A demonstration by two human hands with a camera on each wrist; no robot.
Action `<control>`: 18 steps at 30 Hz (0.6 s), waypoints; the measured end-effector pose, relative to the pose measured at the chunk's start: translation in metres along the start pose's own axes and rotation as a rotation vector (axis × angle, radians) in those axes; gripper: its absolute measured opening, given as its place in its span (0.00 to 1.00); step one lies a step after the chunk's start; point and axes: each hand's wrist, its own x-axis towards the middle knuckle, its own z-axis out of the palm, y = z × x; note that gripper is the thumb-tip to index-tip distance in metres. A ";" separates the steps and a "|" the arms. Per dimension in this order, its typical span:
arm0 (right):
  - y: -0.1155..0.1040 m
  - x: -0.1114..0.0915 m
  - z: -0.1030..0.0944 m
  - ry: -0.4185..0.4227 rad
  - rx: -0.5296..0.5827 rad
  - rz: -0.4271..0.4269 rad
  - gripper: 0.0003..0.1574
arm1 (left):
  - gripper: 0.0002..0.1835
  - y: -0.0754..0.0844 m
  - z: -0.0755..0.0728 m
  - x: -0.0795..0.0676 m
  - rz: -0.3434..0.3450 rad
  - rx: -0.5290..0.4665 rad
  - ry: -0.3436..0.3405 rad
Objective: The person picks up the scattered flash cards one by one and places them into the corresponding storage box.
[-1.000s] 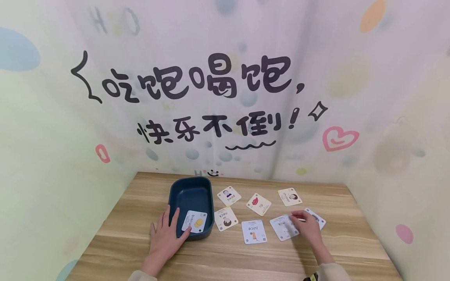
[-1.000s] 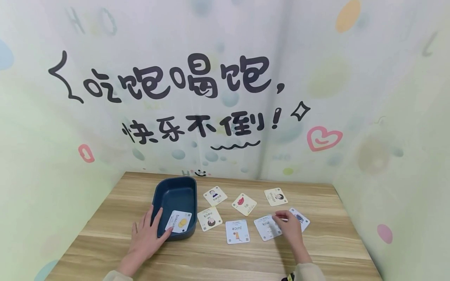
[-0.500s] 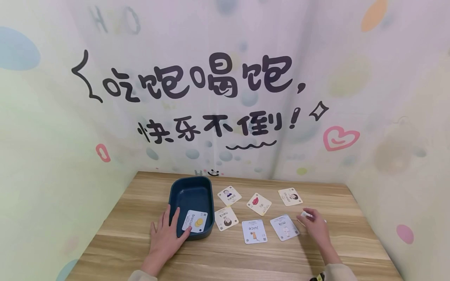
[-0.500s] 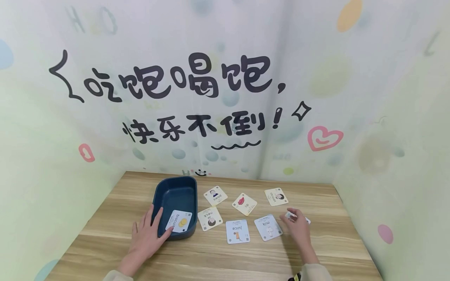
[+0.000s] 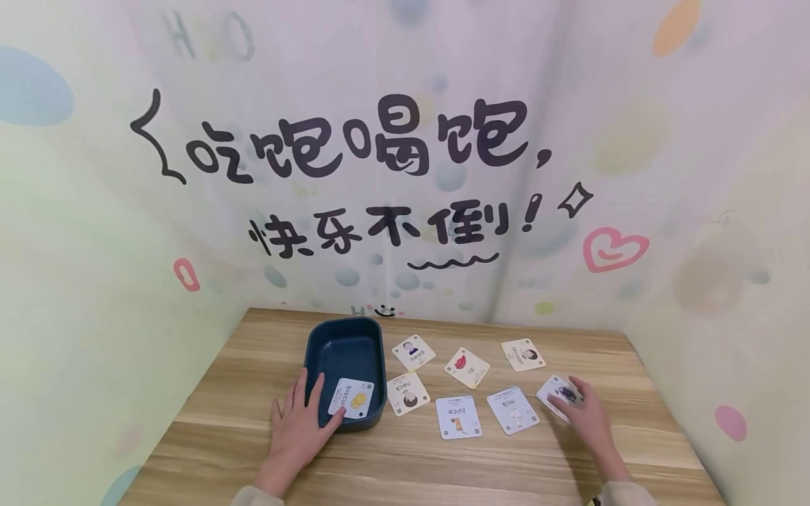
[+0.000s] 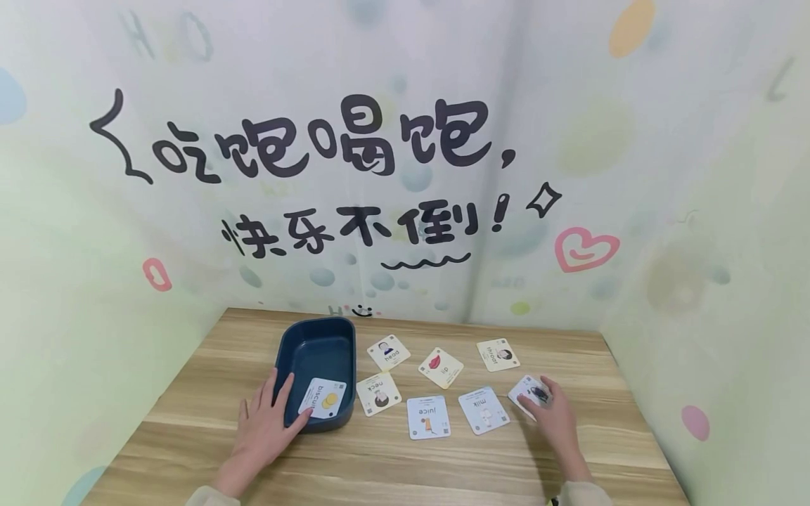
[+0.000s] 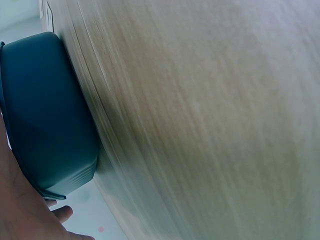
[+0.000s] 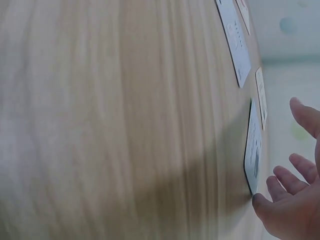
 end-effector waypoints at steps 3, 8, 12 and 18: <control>0.005 0.000 -0.003 -0.006 -0.041 0.001 0.54 | 0.47 0.000 -0.001 0.000 -0.002 -0.003 -0.005; 0.014 0.000 -0.007 0.003 -0.108 -0.028 0.54 | 0.47 0.001 -0.001 -0.001 -0.005 -0.003 -0.013; 0.019 -0.002 -0.010 0.003 -0.148 -0.069 0.55 | 0.47 0.001 -0.002 -0.001 -0.005 -0.001 -0.013; 0.024 -0.003 -0.012 -0.030 -0.184 -0.100 0.61 | 0.47 0.001 0.000 -0.001 -0.001 -0.002 -0.005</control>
